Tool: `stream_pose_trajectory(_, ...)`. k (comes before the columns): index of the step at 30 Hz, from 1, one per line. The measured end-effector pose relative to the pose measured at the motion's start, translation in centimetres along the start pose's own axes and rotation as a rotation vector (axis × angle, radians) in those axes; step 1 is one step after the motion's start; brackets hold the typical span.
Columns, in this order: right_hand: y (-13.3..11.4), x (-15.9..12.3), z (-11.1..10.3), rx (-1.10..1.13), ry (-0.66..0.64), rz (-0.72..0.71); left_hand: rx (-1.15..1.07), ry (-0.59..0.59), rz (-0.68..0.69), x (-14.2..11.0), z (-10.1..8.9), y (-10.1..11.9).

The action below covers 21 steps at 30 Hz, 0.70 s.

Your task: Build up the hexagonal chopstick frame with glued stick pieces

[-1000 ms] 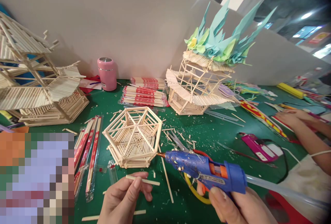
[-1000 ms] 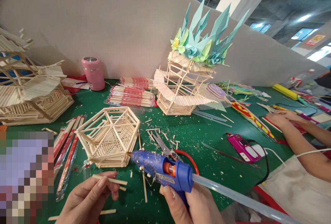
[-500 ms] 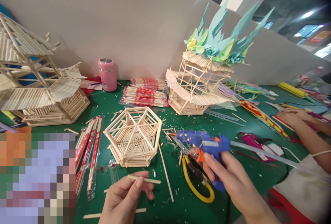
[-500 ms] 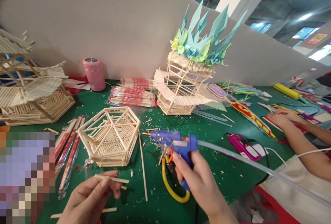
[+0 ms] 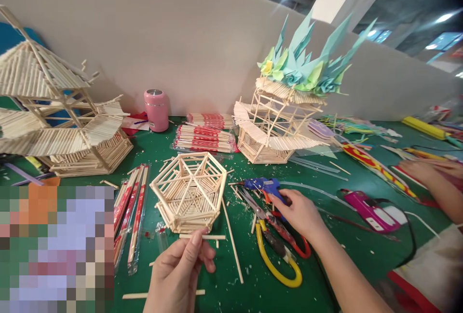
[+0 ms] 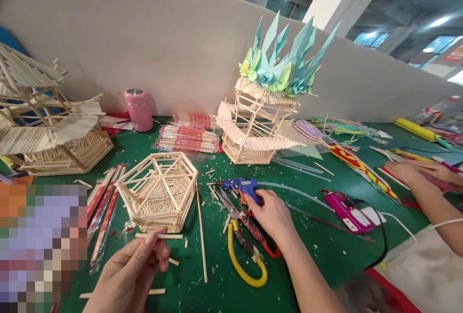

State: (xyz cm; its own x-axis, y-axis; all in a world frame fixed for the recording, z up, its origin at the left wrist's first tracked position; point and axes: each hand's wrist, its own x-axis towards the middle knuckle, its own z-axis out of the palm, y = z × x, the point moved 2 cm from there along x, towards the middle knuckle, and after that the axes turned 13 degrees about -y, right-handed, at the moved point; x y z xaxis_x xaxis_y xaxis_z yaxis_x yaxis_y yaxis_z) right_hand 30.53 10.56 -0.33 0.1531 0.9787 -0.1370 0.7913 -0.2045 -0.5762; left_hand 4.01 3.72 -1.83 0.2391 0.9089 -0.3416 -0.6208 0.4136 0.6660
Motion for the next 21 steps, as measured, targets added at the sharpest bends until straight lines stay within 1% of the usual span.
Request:
stream_pose_trajectory(1, -0.4, -0.4, -0.2, -0.037, 0.050, 0.001, -0.002, 0.009, 0.005, 0.1, 0.2, 0.0)
stream_pose_trajectory(3, -2.0, -1.9, -0.4, -0.084, 0.149, -0.052, -0.005, 0.027, 0.016, 0.3, 0.4, 0.1)
stream_pose_trajectory(4, -3.3, -2.8, -0.3, -0.109, 0.216, -0.211, -0.004, 0.035, 0.024, 0.4, 0.5, 0.1)
stream_pose_trajectory(5, -4.9, -3.8, -0.1, -0.100, 0.266, -0.407, 0.003, 0.039, 0.032, 0.6, 0.5, 0.1)
stream_pose_trajectory(6, -6.5, -4.8, 0.4, -0.082, 0.260, -0.589, 0.013, 0.042, 0.040, 0.7, 0.5, 0.0)
stream_pose_trajectory(7, -8.0, -5.7, 1.0, -0.061, 0.209, -0.732, 0.022, 0.042, 0.049, 0.8, 0.5, 0.0)
stream_pose_trajectory(8, -9.3, -6.4, 1.7, -0.044, 0.173, -0.832, 0.031, 0.044, 0.056, 0.9, 0.5, 0.0)
stream_pose_trajectory(9, -10.4, -6.9, 2.3, -0.026, 0.160, -0.878, 0.037, 0.044, 0.060, 1.0, 0.4, -0.1)
stream_pose_trajectory(12, -12.3, -7.3, 4.1, -0.047, 0.129, -0.903, 0.038, 0.044, 0.073, 1.0, 0.3, 0.0)
stream_pose_trajectory(15, -12.9, -7.0, 5.1, -0.106, 0.117, -0.894, 0.041, 0.054, 0.083, 1.0, 0.5, 0.2)
stream_pose_trajectory(21, -13.1, -6.3, 5.5, -0.142, 0.172, -0.900, 0.056, 0.090, 0.087, 1.1, 1.4, 0.9)
